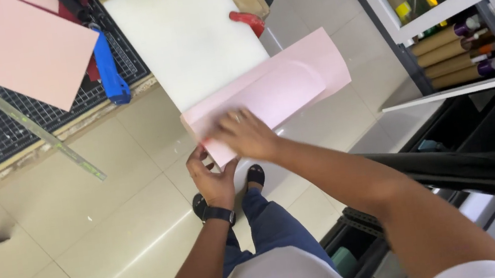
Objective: Applying glue to a board with a roller and attaching a pink sheet, then smoothing it with a squeegee
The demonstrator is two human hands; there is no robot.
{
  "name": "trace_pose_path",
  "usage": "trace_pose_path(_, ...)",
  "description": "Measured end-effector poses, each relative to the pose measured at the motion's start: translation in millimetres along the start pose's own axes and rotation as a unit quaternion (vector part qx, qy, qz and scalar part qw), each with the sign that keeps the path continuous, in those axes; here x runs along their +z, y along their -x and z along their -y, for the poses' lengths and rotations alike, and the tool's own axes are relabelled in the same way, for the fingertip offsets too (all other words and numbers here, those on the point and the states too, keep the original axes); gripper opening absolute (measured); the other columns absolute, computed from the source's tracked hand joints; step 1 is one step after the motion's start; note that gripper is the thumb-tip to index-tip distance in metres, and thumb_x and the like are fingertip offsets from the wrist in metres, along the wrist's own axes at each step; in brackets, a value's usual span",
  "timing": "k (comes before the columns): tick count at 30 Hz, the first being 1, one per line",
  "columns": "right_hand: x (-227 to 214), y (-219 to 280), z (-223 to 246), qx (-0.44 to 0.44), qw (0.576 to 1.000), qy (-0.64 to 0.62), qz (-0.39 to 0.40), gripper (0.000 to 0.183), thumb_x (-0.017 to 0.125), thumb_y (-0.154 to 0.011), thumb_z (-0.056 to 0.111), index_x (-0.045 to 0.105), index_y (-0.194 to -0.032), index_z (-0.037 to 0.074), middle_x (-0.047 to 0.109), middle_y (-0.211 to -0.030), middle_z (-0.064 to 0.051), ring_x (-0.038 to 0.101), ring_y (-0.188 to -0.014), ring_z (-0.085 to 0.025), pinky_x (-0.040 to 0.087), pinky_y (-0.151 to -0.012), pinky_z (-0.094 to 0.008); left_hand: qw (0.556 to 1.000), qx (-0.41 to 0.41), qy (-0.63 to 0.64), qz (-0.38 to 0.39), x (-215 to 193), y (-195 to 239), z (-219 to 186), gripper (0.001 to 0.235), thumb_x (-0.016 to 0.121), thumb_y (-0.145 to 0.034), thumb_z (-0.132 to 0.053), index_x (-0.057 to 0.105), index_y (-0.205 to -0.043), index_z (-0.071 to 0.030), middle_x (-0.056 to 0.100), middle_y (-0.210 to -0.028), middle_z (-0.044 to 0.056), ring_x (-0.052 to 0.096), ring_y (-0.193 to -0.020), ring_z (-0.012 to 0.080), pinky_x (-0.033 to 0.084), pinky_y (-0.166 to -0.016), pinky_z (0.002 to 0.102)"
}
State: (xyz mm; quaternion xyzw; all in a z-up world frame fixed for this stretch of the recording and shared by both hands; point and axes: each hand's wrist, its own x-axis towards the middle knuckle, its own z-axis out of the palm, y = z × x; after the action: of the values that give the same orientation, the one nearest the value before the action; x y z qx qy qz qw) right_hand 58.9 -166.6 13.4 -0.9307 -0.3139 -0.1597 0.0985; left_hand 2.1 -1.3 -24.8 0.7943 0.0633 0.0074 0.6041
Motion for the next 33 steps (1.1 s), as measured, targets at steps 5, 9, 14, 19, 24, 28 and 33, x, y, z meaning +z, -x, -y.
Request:
trace_pose_path(5,1,-3,7,-0.048,0.998,-0.025,0.020,0.024,0.047,-0.105,0.032,0.065,-0.120,0.030,0.058,-0.107,-0.005,0.055,-0.105,-0.032,0.045,-0.088,-0.048,1.000,0.002,0.004,-0.012,-2,2,-4,0.090,0.097,-0.070,-0.022,0.045,-0.141,-0.006,0.046,-0.130,0.010,0.055,-0.118,0.0266,0.060,-0.085,0.037)
trace_pose_path(9,24,-55,10,0.136,0.991,-0.012,-0.006,0.035,0.055,-0.101,0.027,0.054,-0.136,0.031,0.058,-0.106,-0.004,0.056,-0.101,-0.029,0.044,-0.088,-0.047,1.000,-0.017,-0.001,0.012,-8,0,-20,0.094,0.095,-0.070,-0.015,0.040,-0.145,0.000,0.046,-0.130,0.015,0.053,-0.121,0.0327,0.060,-0.090,0.042)
trace_pose_path(14,-26,-23,48,0.207,0.977,-0.028,0.044,0.105,0.085,-0.070,0.023,0.035,-0.162,0.037,0.053,-0.101,-0.002,0.055,-0.096,-0.029,0.046,-0.090,-0.045,0.999,-0.008,-0.030,0.019,-9,-1,-4,0.086,0.087,-0.071,0.002,0.039,-0.142,0.000,0.045,-0.127,0.015,0.054,-0.116,0.0313,0.061,-0.084,0.037)
trace_pose_path(19,-32,49,-100,0.514,0.842,0.160,-0.022,0.061,0.064,-0.101,0.015,0.044,-0.157,0.030,0.060,-0.103,-0.005,0.060,-0.102,-0.027,0.047,-0.084,-0.042,0.997,-0.056,-0.035,0.032,-13,-6,-44,0.096,0.097,-0.069,-0.014,0.039,-0.144,0.000,0.041,-0.133,0.017,0.052,-0.121,0.0343,0.059,-0.093,0.043)
trace_pose_path(24,18,10,31,0.426,0.902,0.067,-0.003,0.063,0.075,-0.079,0.029,0.059,-0.136,0.008,0.059,-0.100,-0.012,0.061,-0.086,-0.037,0.048,-0.076,-0.052,0.977,-0.192,0.092,0.023,-5,-18,-27,0.069,0.069,-0.084,-0.039,0.043,-0.143,-0.014,0.041,-0.126,0.010,0.047,-0.113,0.0287,0.052,-0.091,0.040)
trace_pose_path(28,-77,-33,34,0.436,0.897,0.000,0.077,0.023,0.066,-0.085,0.008,0.075,-0.105,0.003,0.067,-0.084,-0.015,0.065,-0.074,-0.038,0.050,-0.063,-0.052,0.994,-0.096,-0.022,0.047,-13,-7,-54,0.098,0.096,-0.070,-0.016,0.038,-0.148,-0.005,0.038,-0.136,0.015,0.047,-0.125,0.0348,0.052,-0.097,0.045)
trace_pose_path(33,-7,86,-97,0.535,0.823,0.178,-0.063,0.017,0.067,-0.089,0.019,0.072,-0.104,0.015,0.061,-0.094,-0.009,0.062,-0.083,-0.035,0.049,-0.070,-0.050,0.995,-0.075,-0.038,0.056,-19,-4,-65,0.095,0.096,-0.071,-0.014,0.037,-0.145,-0.001,0.039,-0.134,0.017,0.047,-0.124,0.0363,0.054,-0.095,0.047)
